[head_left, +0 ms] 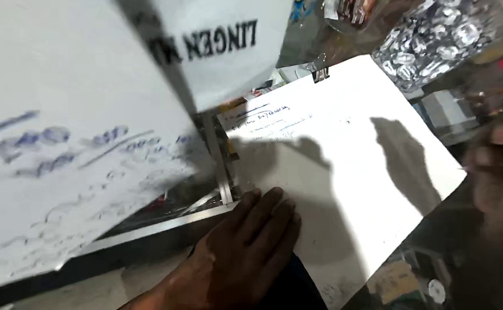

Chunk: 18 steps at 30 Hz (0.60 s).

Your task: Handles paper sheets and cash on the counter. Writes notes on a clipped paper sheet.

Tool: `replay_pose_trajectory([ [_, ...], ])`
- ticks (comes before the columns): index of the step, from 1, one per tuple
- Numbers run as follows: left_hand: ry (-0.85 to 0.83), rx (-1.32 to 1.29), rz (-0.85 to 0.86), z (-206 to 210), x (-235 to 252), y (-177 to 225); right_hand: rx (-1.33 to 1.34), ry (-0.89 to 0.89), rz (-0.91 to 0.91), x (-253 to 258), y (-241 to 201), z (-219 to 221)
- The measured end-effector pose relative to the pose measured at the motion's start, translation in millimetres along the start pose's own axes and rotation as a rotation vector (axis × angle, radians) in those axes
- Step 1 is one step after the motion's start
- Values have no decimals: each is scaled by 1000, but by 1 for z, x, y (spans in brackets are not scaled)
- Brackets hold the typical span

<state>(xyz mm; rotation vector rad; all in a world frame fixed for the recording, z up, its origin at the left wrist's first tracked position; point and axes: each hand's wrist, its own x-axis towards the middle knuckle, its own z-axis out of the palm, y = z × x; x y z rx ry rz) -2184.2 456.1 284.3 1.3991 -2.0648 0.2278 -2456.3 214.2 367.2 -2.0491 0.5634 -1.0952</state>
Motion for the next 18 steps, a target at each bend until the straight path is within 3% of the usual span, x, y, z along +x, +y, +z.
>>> replay_pose_trajectory([
  [4, 135, -28, -23, 15, -1, 11, 177, -223, 29, 45, -16, 56],
  [7, 173, -51, -26, 22, -3, 20, 99, -321, 79, 45, -19, 85],
  [10, 229, -36, -35, 30, -3, 29, 260, -404, 18, 38, -9, 109],
  [13, 291, -3, -35, 37, -3, 32, 430, -505, -19, 36, 5, 124],
  [18, 307, 44, -17, 31, 0, 25, 375, -543, -27, 29, 13, 129],
])
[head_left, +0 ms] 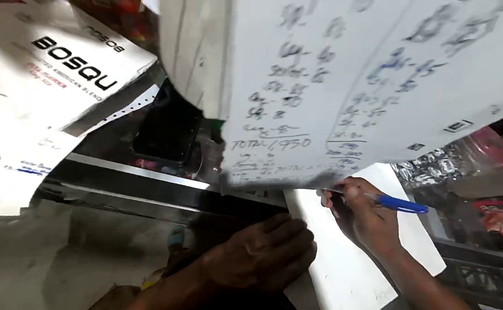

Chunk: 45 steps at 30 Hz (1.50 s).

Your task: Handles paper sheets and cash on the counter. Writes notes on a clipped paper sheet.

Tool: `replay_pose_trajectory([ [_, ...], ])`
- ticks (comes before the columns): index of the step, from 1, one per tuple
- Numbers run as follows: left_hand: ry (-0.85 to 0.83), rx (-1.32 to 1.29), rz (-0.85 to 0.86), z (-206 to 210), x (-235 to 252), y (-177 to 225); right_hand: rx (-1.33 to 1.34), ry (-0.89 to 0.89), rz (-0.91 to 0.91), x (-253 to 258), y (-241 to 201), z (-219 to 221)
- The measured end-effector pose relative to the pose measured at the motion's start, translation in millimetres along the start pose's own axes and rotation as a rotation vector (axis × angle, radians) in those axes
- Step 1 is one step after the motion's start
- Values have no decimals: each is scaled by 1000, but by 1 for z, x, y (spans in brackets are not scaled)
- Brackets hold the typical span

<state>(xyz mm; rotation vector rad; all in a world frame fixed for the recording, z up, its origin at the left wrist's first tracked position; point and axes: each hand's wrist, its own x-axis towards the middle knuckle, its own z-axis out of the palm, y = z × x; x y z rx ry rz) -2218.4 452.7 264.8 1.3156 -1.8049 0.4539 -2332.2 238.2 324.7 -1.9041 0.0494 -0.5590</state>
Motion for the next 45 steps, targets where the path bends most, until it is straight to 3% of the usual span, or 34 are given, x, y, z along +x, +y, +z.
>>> replay_pose_trajectory([
  [6, -15, 262, -168, -5, 0, -9, -119, 75, 100, -1, -14, 7],
  [22, 86, 144, -135, 2, -5, -18, -187, 90, 19, 4, -11, 24],
  [45, -24, 80, -171, -8, -6, -17, -335, 35, -58, -3, -10, 26],
])
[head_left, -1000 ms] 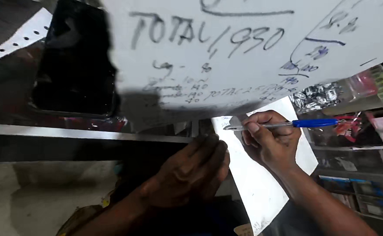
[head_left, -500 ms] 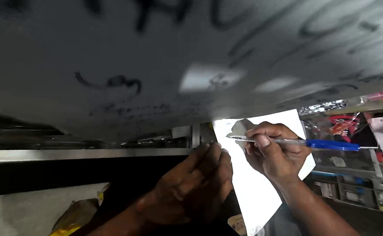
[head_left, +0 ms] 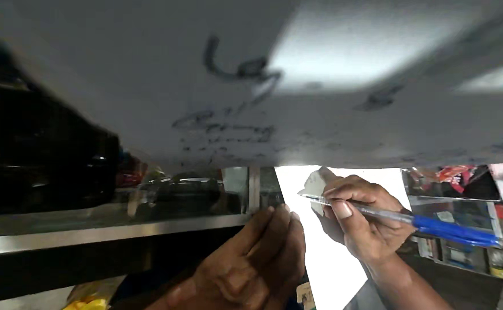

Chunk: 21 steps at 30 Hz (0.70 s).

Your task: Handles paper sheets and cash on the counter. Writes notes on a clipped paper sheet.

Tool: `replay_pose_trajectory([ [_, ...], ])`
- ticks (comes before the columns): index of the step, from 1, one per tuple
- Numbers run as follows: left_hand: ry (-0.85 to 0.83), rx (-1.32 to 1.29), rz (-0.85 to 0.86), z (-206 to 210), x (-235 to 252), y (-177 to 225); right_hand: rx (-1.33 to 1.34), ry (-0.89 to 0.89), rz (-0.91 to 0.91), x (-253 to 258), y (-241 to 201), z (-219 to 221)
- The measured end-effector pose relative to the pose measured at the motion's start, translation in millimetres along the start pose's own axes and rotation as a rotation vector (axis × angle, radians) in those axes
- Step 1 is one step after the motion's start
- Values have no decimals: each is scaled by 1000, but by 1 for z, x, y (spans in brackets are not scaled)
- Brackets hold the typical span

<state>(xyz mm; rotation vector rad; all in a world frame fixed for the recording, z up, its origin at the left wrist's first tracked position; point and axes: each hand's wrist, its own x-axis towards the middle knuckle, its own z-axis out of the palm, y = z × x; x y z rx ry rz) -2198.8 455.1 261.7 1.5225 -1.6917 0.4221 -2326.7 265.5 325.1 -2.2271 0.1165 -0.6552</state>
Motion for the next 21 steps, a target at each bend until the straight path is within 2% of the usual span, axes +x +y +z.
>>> replay_pose_trajectory([
  [7, -7, 38, -16, -1, 1, 2, -25, 80, 33, -2, -2, 1],
  [13, -12, 5, -41, -1, 0, 3, -74, -2, 15, -2, -3, 0],
  [21, -28, 28, -55, -2, 2, 4, -105, -10, 24, -1, -4, 1],
])
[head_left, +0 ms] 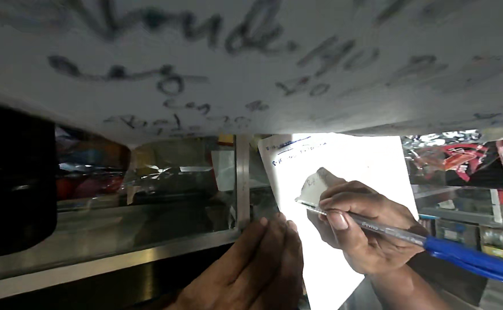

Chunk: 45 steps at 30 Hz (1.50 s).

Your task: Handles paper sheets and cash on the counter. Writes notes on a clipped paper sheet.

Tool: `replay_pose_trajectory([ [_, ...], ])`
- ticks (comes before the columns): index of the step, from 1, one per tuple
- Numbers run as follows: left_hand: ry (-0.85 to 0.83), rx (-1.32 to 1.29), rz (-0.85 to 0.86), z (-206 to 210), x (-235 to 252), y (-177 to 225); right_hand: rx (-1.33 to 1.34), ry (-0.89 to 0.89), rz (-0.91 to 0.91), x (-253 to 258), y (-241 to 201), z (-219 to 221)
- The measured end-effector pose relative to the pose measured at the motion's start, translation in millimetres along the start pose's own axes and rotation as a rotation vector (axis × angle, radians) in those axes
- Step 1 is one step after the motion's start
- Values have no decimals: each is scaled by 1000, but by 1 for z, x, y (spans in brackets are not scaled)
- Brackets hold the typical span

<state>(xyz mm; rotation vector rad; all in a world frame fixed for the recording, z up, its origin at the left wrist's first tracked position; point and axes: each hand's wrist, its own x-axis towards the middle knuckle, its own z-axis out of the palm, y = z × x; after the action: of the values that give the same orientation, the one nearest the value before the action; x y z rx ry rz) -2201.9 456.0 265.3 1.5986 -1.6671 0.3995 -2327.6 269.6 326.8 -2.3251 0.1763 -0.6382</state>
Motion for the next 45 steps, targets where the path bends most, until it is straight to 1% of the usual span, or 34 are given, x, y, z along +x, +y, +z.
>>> replay_pose_trajectory([
  [3, -5, -2, -2, 0, 0, 0, 10, -27, 27, 0, -1, -3],
  [14, -23, -4, -8, -2, 0, 1, 55, -17, 38, 1, 1, -1],
  [20, -27, 3, 2, -2, 0, 0, 47, 74, 42, 0, 1, 2],
  [29, -42, -17, 0, -3, -1, 0, 31, 42, 44, 0, 0, 0],
  [34, -48, -10, 8, -4, 0, 0, 36, 129, 56, -2, 2, 1],
  [39, -44, -6, 18, -3, 0, -1, 33, 103, 47, -2, 2, 0],
  [45, -32, 0, 19, -3, -1, -1, 10, 123, 47, -2, 2, 1],
])
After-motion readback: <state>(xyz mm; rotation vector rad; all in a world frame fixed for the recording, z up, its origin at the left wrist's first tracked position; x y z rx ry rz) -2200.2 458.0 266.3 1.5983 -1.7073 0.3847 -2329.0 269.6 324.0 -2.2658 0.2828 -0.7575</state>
